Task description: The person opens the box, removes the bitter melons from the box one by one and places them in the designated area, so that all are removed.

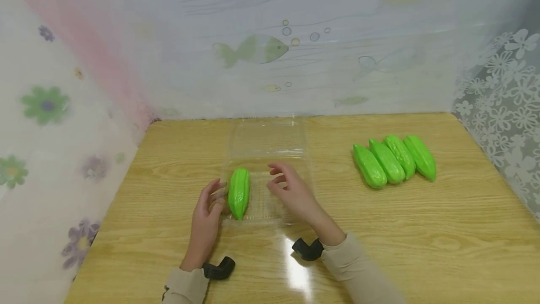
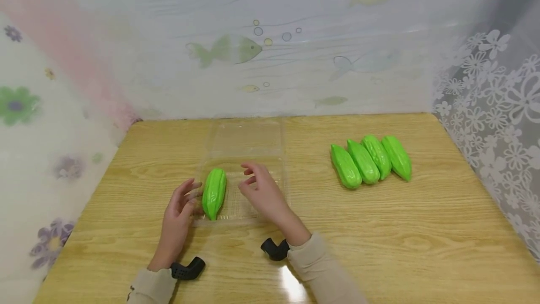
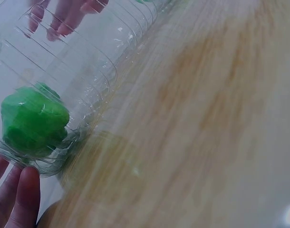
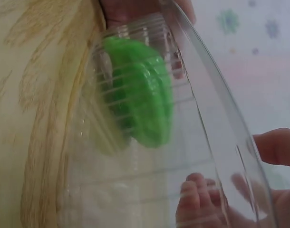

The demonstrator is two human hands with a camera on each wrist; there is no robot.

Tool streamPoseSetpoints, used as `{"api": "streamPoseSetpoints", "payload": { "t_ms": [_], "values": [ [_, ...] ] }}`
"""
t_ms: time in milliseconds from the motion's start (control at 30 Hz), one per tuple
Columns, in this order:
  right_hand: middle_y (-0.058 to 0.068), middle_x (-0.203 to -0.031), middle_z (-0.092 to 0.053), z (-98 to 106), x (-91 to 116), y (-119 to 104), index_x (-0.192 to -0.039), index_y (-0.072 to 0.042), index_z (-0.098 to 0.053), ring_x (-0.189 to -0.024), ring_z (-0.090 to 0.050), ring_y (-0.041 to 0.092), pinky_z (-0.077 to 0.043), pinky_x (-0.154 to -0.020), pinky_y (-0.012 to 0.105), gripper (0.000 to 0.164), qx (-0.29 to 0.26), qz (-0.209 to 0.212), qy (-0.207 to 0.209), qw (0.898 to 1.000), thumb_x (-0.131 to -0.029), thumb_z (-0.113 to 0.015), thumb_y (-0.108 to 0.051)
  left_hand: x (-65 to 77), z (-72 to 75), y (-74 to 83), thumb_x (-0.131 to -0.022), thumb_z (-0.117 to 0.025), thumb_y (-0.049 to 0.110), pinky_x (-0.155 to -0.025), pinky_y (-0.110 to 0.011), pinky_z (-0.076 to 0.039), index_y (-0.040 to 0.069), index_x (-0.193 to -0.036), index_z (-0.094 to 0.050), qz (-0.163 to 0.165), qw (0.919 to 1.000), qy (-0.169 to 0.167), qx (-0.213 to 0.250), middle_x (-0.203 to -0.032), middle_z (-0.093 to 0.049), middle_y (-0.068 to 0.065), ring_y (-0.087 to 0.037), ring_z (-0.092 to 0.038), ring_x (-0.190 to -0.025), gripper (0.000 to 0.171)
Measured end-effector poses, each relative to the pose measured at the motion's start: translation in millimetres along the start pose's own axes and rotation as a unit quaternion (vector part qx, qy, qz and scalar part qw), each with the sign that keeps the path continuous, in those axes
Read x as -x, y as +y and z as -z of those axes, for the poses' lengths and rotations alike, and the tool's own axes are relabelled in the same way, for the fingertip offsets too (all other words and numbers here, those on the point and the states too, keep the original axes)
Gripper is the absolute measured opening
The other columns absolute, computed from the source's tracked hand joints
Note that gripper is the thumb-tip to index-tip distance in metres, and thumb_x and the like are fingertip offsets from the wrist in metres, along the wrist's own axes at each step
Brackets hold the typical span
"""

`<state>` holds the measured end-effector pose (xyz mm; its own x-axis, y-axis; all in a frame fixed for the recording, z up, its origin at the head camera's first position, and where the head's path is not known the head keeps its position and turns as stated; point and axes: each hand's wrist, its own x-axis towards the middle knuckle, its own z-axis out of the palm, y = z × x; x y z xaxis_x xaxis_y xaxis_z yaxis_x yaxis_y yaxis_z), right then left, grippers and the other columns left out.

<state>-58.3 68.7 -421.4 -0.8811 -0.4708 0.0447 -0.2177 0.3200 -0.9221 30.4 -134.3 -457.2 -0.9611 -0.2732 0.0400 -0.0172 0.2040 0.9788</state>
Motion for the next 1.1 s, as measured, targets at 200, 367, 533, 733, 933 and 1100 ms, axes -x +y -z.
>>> {"api": "streamPoseSetpoints", "payload": {
  "t_ms": [200,367,533,733,933,1100],
  "values": [
    [0.009,-0.122,-0.046,-11,-4,0,-0.131,-0.013,-0.039,-0.102,-0.050,0.019,-0.041,-0.083,0.036,0.046,0.003,-0.017,-0.029,0.999,-0.089,-0.054,-0.024,-0.7,-0.2,0.7,-0.092,-0.043,0.009,-0.084,-0.033,-0.043,0.017,-0.136,-0.035,0.002,1.0000,0.000,0.002,-0.130,-0.044,-0.003,-0.019,-0.044,-0.115,0.045],
    [0.012,-0.126,-0.041,-18,-8,-4,-0.133,-0.011,-0.037,-0.108,-0.047,0.026,-0.041,-0.085,0.040,0.048,-0.007,-0.019,-0.040,0.999,-0.090,-0.053,-0.025,-0.8,-0.8,0.0,-0.091,-0.043,0.008,-0.083,-0.030,-0.043,0.017,-0.136,-0.036,0.000,1.0000,0.003,0.000,-0.129,-0.044,-0.002,-0.020,-0.044,-0.115,0.046],
    [0.011,-0.128,-0.040,-25,-10,-8,-0.134,-0.013,-0.036,-0.109,-0.047,0.024,-0.044,-0.082,0.038,0.049,-0.019,-0.034,-0.044,0.998,-0.090,-0.052,-0.027,-0.6,-1.0,-0.1,-0.091,-0.043,0.008,-0.082,-0.032,-0.044,0.017,-0.135,-0.036,-0.002,1.0000,0.005,0.000,-0.129,-0.044,-0.002,-0.020,-0.045,-0.114,0.046],
    [0.012,-0.128,-0.039,-35,-14,-9,-0.134,-0.012,-0.037,-0.107,-0.049,0.023,-0.044,-0.081,0.037,0.049,-0.017,-0.037,-0.046,0.998,-0.089,-0.053,-0.023,-0.3,-0.8,-0.5,-0.091,-0.043,0.007,-0.081,-0.035,-0.045,0.019,-0.135,-0.036,-0.001,1.0000,0.002,0.003,-0.129,-0.044,0.000,-0.018,-0.045,-0.114,0.046],
    [0.012,-0.130,-0.038,-42,-16,-9,-0.135,-0.012,-0.034,-0.108,-0.049,0.025,-0.044,-0.082,0.038,0.053,0.004,-0.046,-0.057,0.997,-0.088,-0.055,-0.023,0.0,-0.5,-0.7,-0.092,-0.044,0.009,-0.081,-0.034,-0.045,0.020,-0.135,-0.036,-0.001,1.0000,-0.001,-0.002,-0.129,-0.044,0.001,-0.017,-0.044,-0.114,0.045],
    [0.012,-0.137,-0.032,-45,-18,-6,-0.140,-0.008,-0.024,-0.113,-0.047,0.024,-0.039,-0.091,0.037,0.061,0.000,-0.029,-0.111,0.993,-0.089,-0.054,-0.022,0.4,0.3,0.0,-0.092,-0.043,0.010,-0.082,-0.039,-0.044,0.020,-0.136,-0.034,0.001,1.0000,-0.004,-0.004,-0.130,-0.043,0.000,-0.017,-0.044,-0.114,0.046]
  ]
}}
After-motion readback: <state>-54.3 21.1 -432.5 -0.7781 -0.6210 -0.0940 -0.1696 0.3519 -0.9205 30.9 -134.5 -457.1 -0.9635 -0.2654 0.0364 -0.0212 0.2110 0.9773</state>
